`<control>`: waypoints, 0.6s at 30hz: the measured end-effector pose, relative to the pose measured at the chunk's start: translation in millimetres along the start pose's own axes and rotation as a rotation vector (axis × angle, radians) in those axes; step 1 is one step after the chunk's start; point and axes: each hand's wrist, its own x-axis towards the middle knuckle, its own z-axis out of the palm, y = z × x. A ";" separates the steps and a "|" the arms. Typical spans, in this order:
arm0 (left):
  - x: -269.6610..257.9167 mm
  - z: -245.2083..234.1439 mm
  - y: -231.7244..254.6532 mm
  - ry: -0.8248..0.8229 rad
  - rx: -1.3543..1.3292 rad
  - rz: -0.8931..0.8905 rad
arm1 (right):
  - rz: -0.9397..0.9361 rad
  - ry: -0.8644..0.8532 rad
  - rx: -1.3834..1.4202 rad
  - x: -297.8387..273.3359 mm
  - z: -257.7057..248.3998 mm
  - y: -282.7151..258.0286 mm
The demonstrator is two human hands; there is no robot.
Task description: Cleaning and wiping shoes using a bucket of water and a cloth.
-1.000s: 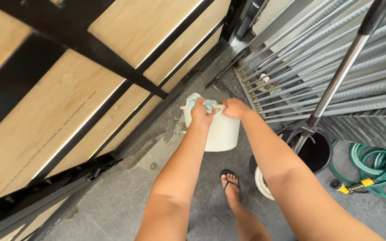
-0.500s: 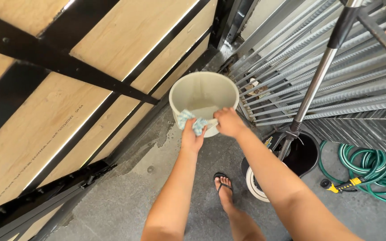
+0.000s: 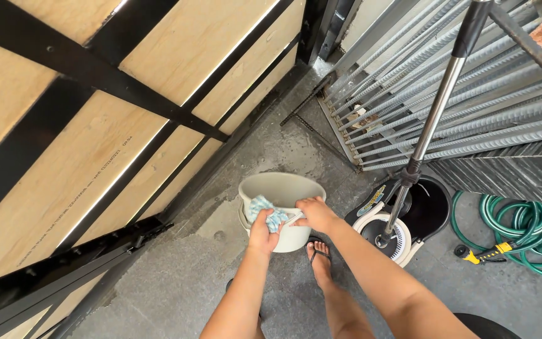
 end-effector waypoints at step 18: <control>47.7 281.1 61.2 -0.346 0.168 0.130 | 0.115 0.281 0.354 105.7 -190.1 94.6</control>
